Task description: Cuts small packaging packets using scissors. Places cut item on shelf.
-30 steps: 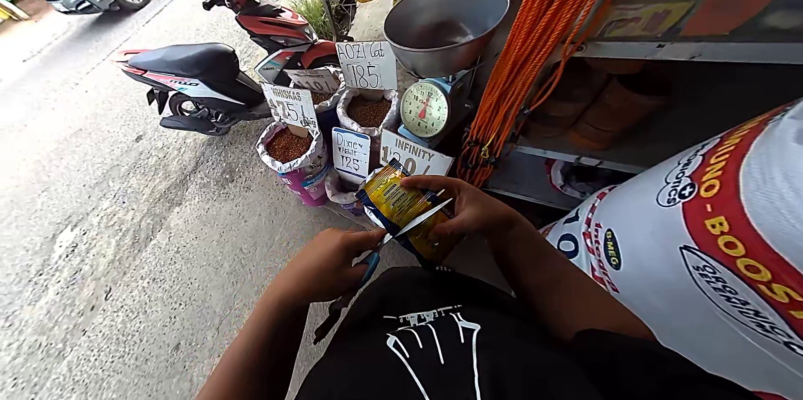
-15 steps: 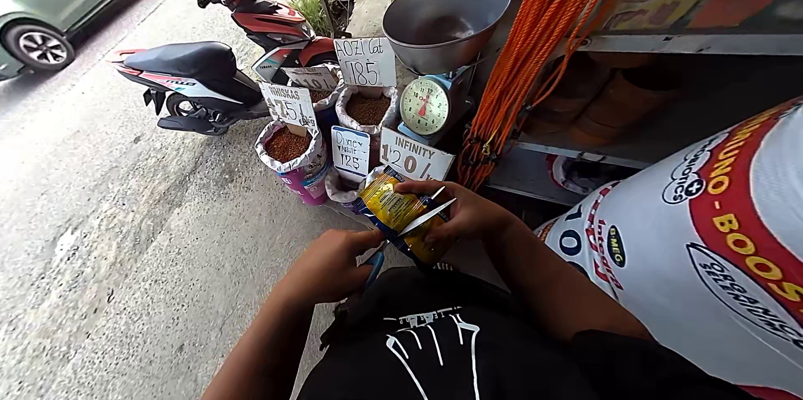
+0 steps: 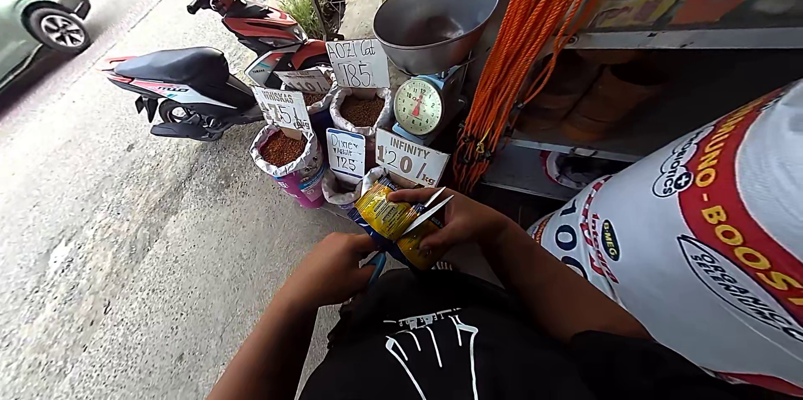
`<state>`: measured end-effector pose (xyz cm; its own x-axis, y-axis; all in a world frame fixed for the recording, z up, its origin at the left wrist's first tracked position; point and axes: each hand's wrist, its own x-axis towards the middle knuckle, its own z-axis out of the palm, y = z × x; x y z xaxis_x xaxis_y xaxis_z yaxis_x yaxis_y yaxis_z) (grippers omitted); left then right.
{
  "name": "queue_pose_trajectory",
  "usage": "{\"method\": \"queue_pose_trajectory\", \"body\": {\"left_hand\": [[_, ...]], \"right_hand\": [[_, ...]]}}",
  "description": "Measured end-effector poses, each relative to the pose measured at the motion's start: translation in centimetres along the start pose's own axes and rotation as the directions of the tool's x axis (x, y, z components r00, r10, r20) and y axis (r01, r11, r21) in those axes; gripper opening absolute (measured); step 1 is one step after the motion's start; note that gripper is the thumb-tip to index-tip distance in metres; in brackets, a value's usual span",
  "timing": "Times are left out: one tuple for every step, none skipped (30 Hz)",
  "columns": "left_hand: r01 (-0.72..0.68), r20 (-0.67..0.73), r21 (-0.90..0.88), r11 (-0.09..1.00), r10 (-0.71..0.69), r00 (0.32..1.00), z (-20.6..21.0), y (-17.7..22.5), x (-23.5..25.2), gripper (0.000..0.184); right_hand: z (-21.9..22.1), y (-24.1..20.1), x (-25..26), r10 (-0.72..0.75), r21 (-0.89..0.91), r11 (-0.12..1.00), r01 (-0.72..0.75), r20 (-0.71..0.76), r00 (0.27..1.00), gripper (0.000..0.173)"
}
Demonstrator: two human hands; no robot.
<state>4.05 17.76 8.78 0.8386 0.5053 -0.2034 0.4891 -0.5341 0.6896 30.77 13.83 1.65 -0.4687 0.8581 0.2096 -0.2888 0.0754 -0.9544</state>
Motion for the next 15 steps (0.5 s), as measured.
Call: {"method": "queue_pose_trajectory", "body": {"left_hand": [[0.006, 0.009, 0.002, 1.000, -0.006, 1.000, 0.0, 0.1, 0.0, 0.016], [0.008, 0.014, 0.005, 1.000, -0.008, 1.000, 0.0, 0.1, 0.0, 0.015], [0.006, 0.011, 0.005, 1.000, -0.006, 1.000, 0.1, 0.1, 0.0, 0.015], [-0.002, 0.003, 0.006, 1.000, 0.002, 1.000, 0.2, 0.0, 0.0, 0.016], [-0.013, -0.010, 0.005, 1.000, 0.013, 1.000, 0.3, 0.0, 0.0, 0.016], [-0.026, -0.026, -0.002, 1.000, 0.026, 0.999, 0.4, -0.1, 0.0, 0.017], [-0.042, -0.044, -0.015, 0.999, 0.041, 0.998, 0.5, -0.1, 0.0, 0.019], [-0.056, -0.059, -0.033, 0.998, 0.054, 0.997, 0.6, -0.2, 0.0, 0.021], [-0.065, -0.070, -0.051, 0.997, 0.062, 0.996, 0.8, -0.2, 0.0, 0.022], [-0.070, -0.079, -0.062, 0.996, 0.065, 0.995, 0.9, -0.2, 0.0, 0.022], [-0.073, -0.083, -0.066, 0.995, 0.067, 0.994, 1.0, -0.3, 0.0, 0.022], [-0.074, -0.082, -0.066, 0.995, 0.068, 0.994, 1.1, -0.4, 0.0, 0.021], [-0.069, -0.082, -0.060, 0.996, 0.064, 0.995, 1.2, -0.4, 0.0, 0.020], [-0.058, -0.075, -0.050, 0.997, 0.054, 0.996, 1.2, -0.4, 0.0, 0.018], [-0.045, -0.066, -0.037, 0.998, 0.042, 0.997, 1.2, -0.3, 0.0, 0.017]], "right_hand": [[0.0, 0.0, -0.1, -0.002, -0.004, 1.000, 0.002, -0.003, 1.000, 0.078], [0.0, 0.0, -0.1, -0.005, -0.007, 1.000, 0.005, -0.005, 1.000, 0.078], [0.1, 0.0, -0.2, -0.007, -0.009, 1.000, 0.007, -0.007, 1.000, 0.078], [0.1, 0.0, -0.2, -0.007, -0.009, 1.000, 0.007, -0.011, 1.000, 0.077], [0.1, 0.1, -0.2, -0.002, -0.005, 1.000, 0.002, -0.015, 1.000, 0.077], [0.2, 0.1, -0.2, 0.004, 0.004, 1.000, -0.004, -0.014, 1.000, 0.077], [0.2, 0.1, -0.2, 0.006, 0.014, 1.000, -0.006, -0.008, 1.000, 0.078], [0.2, 0.1, -0.2, 0.008, 0.026, 1.000, -0.008, 0.003, 1.000, 0.078], [0.2, 0.2, -0.2, 0.008, 0.030, 1.000, -0.008, 0.010, 1.000, 0.079], [0.2, 0.2, -0.2, 0.008, 0.029, 1.000, -0.008, 0.015, 1.000, 0.079], [0.2, 0.2, -0.2, 0.009, 0.028, 1.000, -0.009, 0.017, 1.000, 0.079], [0.2, 0.3, -0.2, 0.007, 0.023, 1.000, -0.008, 0.018, 1.000, 0.079], [0.2, 0.3, -0.3, 0.007, 0.014, 1.000, -0.007, 0.019, 1.000, 0.079], [0.2, 0.3, -0.3, 0.006, 0.010, 1.000, -0.006, 0.020, 1.000, 0.079], [0.2, 0.3, -0.3, 0.004, 0.009, 1.000, -0.005, 0.023, 1.000, 0.078]]}}
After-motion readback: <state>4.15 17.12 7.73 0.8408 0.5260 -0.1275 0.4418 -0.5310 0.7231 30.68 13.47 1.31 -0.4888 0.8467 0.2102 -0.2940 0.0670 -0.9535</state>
